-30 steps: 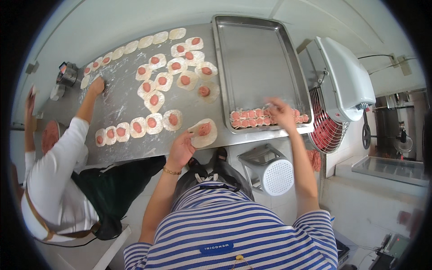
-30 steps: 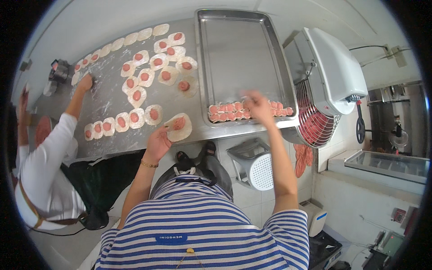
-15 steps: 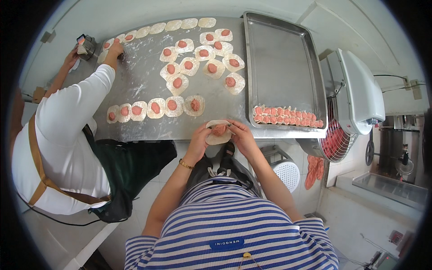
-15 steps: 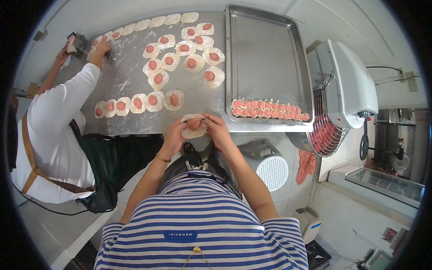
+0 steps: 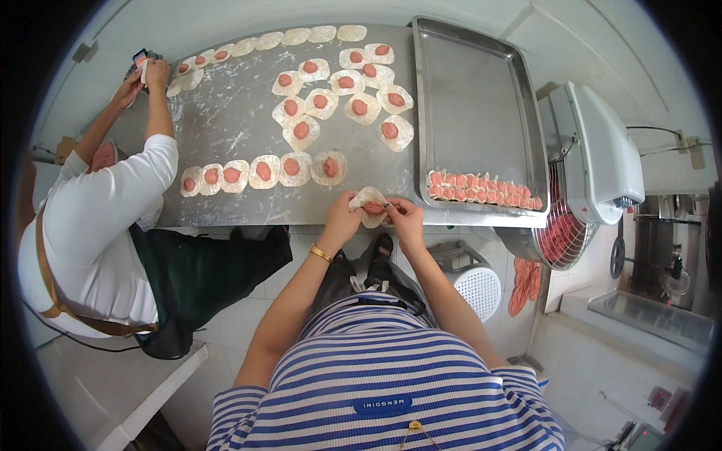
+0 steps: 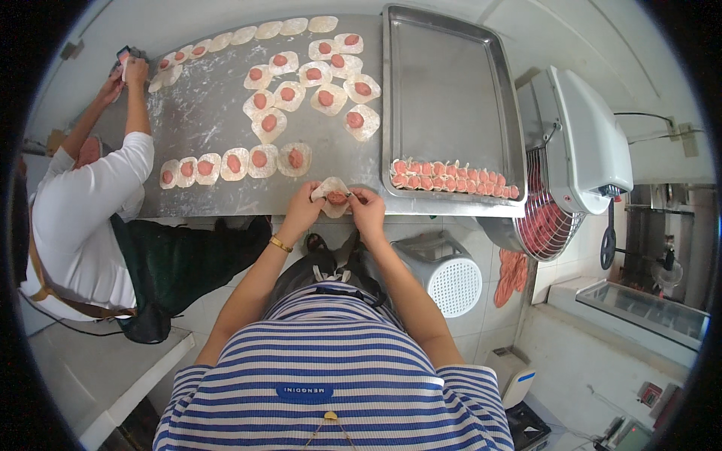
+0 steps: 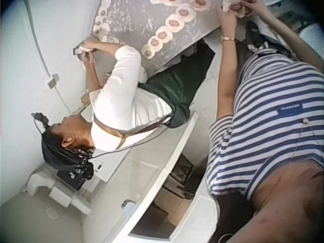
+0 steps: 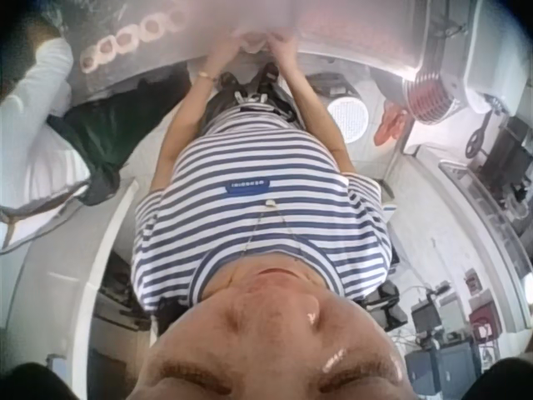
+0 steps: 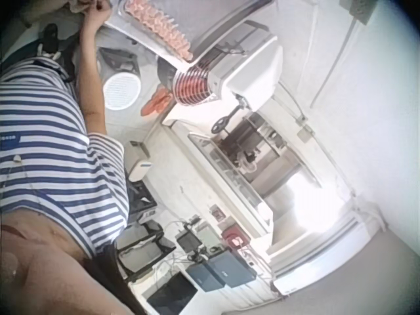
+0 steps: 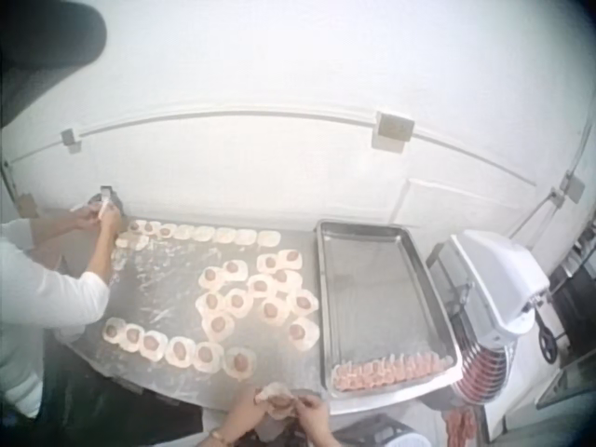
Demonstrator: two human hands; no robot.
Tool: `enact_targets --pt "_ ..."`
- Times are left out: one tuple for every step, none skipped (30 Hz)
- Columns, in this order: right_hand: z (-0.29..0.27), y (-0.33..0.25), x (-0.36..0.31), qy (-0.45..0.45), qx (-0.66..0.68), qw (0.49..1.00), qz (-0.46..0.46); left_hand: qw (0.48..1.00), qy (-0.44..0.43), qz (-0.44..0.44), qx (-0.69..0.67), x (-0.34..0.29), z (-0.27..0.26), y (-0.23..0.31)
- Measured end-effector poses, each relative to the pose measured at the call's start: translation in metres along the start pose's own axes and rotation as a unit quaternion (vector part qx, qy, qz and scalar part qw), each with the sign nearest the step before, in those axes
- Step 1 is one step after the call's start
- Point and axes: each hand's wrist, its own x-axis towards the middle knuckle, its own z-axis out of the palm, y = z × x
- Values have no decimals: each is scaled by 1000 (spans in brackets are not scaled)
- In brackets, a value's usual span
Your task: The person places small portions of pink filling onto round dough discs, folds each disc in half, and seals the edges to form dumplings. The finished dumplings are placed in a row on a metal tray. Another person works nearby, also handling dough and filling.
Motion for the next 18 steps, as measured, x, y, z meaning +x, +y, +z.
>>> enact_targets --pt "2 2 -2 7 18 1000 -4 999 13 -14 -49 -1 4 -3" --pt "3 5 -3 14 37 999 -8 994 27 -29 -99 -2 8 -6" --pt "6 1 -7 16 38 999 -8 987 40 -44 -148 -4 9 -1" --pt "7 -5 -10 18 40 999 -8 976 33 -68 -204 -7 9 3" --pt "9 -8 -12 20 42 999 -9 961 25 -92 -260 -9 9 7" --pt "9 -8 -13 20 14 1000 -11 942 19 -116 -315 -11 7 12" --pt "9 -7 -12 19 -14 1000 -14 939 13 -111 -326 -12 8 11" --pt "9 -7 -12 19 -42 999 -17 936 7 -107 -336 -11 8 11" --pt "9 -5 -11 11 -60 997 -52 932 1 -103 -348 -11 8 11" --pt "8 -3 -10 4 -78 993 -88 935 -4 -88 -343 -12 9 11" --pt "8 0 -10 -4 -96 988 -123 938 -8 -74 -338 -13 8 11" --pt "9 -4 -11 -13 -86 988 -129 941 -11 -59 -332 -14 8 11" --pt "11 -9 -14 -23 -75 988 -135 945 -7 -51 -323 -14 8 10" --pt "12 -13 -15 -32 -65 987 -141 948 -2 -44 -315 -14 9 9" --pt "12 -11 -14 -30 -57 987 -150 951 1 -36 -306 -14 9 10" --pt "11 -9 -13 -27 -49 986 -160 949 2 -27 -313 -15 10 11" --pt "11 -8 -11 -25 -40 984 -170 947 3 -19 -320 -15 10 12" --pt "10 -9 -11 -25 -46 982 -184 945 5 -11 -327 -15 10 14"
